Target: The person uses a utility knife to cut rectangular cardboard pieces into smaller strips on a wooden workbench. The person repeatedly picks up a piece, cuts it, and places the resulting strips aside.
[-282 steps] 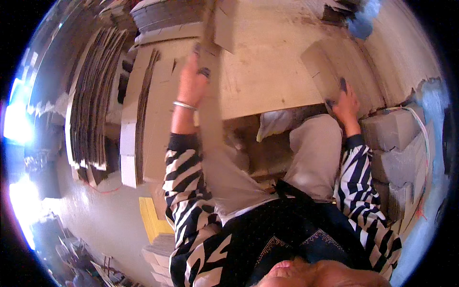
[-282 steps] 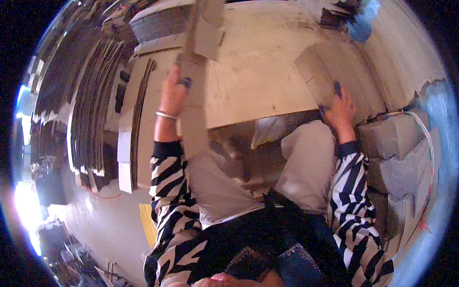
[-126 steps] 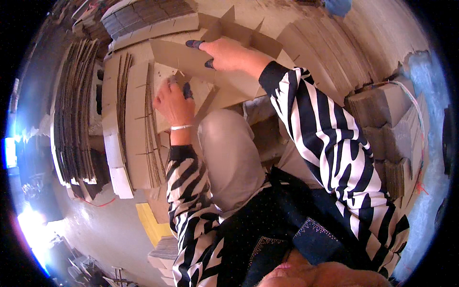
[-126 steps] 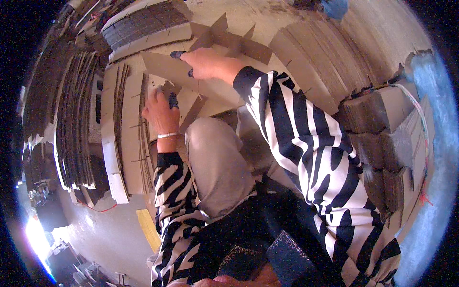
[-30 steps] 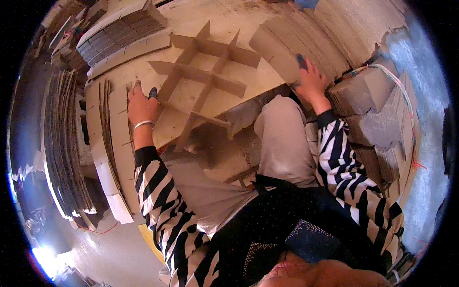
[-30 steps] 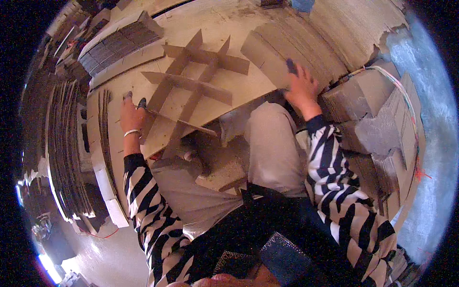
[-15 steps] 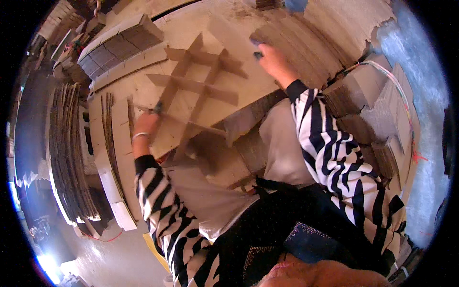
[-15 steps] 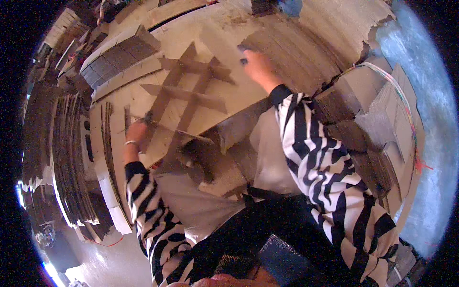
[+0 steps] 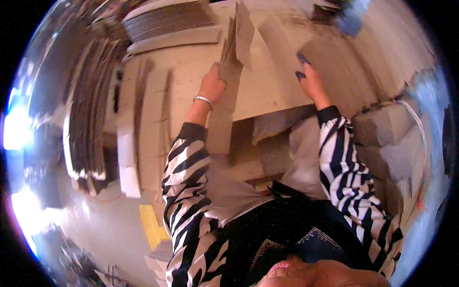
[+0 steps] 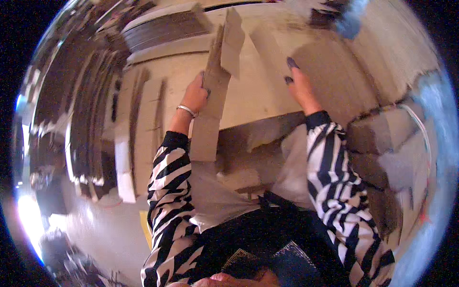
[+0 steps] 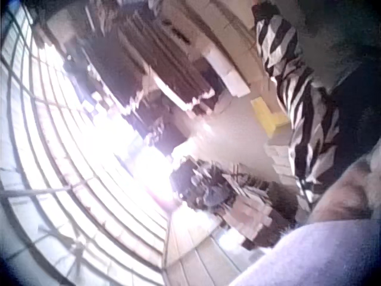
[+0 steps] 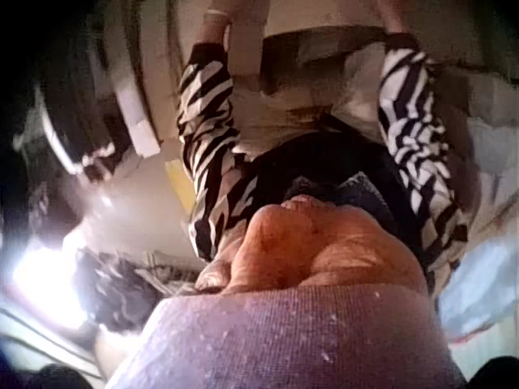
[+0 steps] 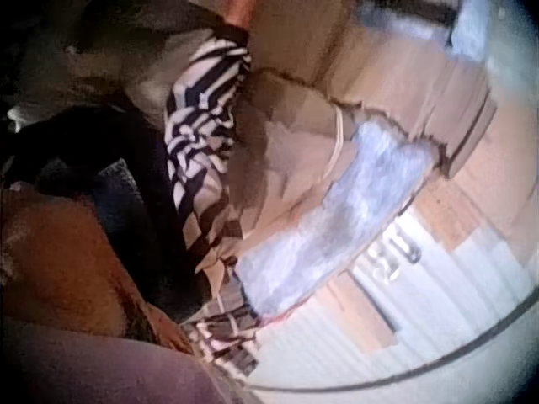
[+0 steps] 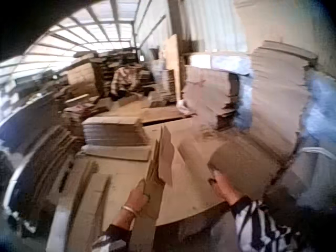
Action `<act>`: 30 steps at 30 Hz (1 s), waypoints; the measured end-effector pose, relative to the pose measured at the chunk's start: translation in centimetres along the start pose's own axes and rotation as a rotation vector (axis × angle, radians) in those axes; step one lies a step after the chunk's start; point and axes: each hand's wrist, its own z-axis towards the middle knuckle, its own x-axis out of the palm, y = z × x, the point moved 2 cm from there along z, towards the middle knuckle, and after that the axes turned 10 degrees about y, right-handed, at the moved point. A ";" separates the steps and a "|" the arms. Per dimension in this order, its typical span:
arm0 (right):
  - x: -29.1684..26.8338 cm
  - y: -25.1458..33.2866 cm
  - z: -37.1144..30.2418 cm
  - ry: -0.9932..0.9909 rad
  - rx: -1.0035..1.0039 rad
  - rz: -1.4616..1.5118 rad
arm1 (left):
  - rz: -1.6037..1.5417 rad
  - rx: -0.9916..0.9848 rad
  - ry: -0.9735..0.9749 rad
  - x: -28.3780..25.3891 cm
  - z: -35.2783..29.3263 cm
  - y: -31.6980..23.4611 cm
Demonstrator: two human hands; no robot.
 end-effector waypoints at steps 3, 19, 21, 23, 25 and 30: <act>0.3 0.1 -0.9 0.363 0.164 -0.317 | 0.072 -0.149 -0.131 -8.8 -2.2 -1.4; 1.8 6.9 -1.1 0.372 -0.013 -0.344 | 1.076 -0.728 -0.139 -15.2 -21.8 17.8; 1.7 6.3 -0.8 0.392 -0.062 -0.381 | 0.885 -0.831 0.085 -17.1 -19.5 14.3; 2.8 7.0 -0.9 0.426 -0.118 -0.381 | 0.732 -0.761 0.058 -18.0 -18.3 14.0; 3.4 7.6 -1.1 0.457 -0.147 -0.395 | 0.647 -0.581 -0.085 -15.6 -15.9 13.8; 3.5 9.9 -2.3 0.542 -0.127 -0.343 | 0.963 -0.745 -0.382 -7.2 -12.4 12.6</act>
